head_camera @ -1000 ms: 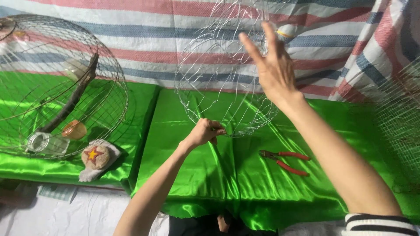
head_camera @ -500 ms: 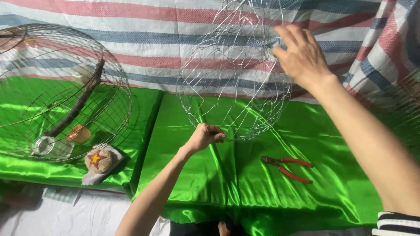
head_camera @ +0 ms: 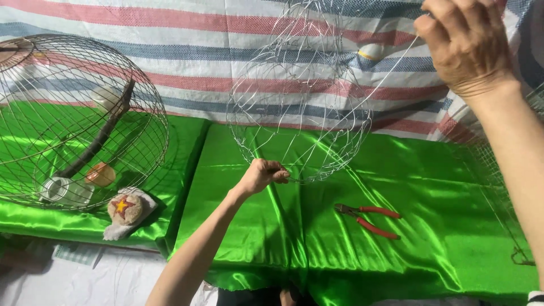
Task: Refining a wire mesh structure by manually twisting and bending wire ends to secure the shape.
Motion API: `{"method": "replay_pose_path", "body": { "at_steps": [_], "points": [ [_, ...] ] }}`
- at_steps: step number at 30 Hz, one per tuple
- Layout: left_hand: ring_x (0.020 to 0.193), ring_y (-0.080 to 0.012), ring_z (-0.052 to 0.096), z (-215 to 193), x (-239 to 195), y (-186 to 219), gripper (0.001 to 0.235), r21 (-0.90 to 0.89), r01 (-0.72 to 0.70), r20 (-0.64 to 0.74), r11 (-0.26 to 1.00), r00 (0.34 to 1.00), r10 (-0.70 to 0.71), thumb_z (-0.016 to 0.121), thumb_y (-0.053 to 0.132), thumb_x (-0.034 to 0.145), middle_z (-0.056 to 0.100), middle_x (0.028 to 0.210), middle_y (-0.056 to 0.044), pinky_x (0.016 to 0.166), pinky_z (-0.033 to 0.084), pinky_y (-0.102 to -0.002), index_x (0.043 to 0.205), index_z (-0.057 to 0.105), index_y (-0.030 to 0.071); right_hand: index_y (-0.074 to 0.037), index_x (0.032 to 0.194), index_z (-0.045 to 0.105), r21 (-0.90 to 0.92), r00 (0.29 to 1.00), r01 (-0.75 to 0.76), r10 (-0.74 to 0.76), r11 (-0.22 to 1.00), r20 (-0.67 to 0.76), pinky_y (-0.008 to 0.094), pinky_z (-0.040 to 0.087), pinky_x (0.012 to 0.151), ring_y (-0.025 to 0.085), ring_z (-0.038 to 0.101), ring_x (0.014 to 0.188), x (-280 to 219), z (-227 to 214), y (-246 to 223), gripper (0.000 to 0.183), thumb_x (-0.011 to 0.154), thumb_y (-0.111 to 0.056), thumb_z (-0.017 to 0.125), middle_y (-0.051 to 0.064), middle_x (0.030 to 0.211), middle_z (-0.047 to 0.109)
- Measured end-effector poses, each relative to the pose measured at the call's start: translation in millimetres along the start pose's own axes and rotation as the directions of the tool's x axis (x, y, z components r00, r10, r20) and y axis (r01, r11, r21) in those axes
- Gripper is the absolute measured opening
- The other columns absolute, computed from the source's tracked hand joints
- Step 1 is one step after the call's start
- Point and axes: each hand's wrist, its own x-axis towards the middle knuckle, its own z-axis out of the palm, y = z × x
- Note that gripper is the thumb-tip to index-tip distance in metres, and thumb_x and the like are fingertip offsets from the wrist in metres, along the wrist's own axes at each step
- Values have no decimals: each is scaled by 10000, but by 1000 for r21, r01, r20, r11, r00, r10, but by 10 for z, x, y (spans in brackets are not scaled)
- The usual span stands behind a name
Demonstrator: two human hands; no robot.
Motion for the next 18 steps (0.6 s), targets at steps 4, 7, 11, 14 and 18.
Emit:
{"method": "replay_pose_path", "body": {
  "at_steps": [4, 7, 11, 14, 18],
  "points": [
    [751, -248, 819, -48, 38, 100, 159, 38, -37, 4, 999, 999, 37, 736, 129, 910, 795, 889, -179, 681, 723, -327, 966, 765, -17, -152, 1160, 672, 89, 997, -61, 65, 994, -43, 332, 480, 1073, 218, 595, 1273, -118, -27, 29, 101, 1173, -76, 738, 25, 1422, 677],
    [740, -251, 820, -52, 55, 102, 151, -3, 0, 32, 1000, 999, 0, 732, 120, 923, 794, 874, -195, 685, 723, -321, 957, 760, -25, -75, 1118, 758, 235, 989, -95, 118, 967, -86, 395, 525, 1186, 297, 638, 1350, -144, -179, 3, 149, 1257, -127, 743, 105, 1466, 769],
    [667, -241, 828, -146, 130, 200, 192, 78, -95, 86, 992, 992, 88, 675, 123, 987, 798, 829, -202, 581, 728, -293, 975, 747, -54, -28, 1220, 768, 309, 993, -115, 119, 944, 9, 422, 538, 1121, 322, 678, 1370, -329, -160, 36, 139, 1110, 42, 814, 126, 1536, 767],
    [527, -162, 793, -172, 211, 390, 169, 152, -56, 138, 987, 990, 35, 711, 131, 970, 790, 724, -163, 441, 656, -202, 918, 765, -21, -67, 1230, 834, 253, 988, -143, 125, 957, 86, 386, 550, 1186, 276, 631, 1446, -475, -26, 28, 266, 1005, -42, 975, 78, 1587, 757],
    [448, -135, 746, -193, 302, 575, 140, 183, 115, 165, 976, 976, -146, 721, 97, 972, 792, 720, -153, 398, 628, -178, 900, 792, 1, -53, 1345, 842, 325, 973, -221, 186, 920, 134, 390, 552, 1014, 311, 632, 1258, -596, 170, -44, 221, 1134, 7, 864, 131, 1403, 716]
  ]
}}
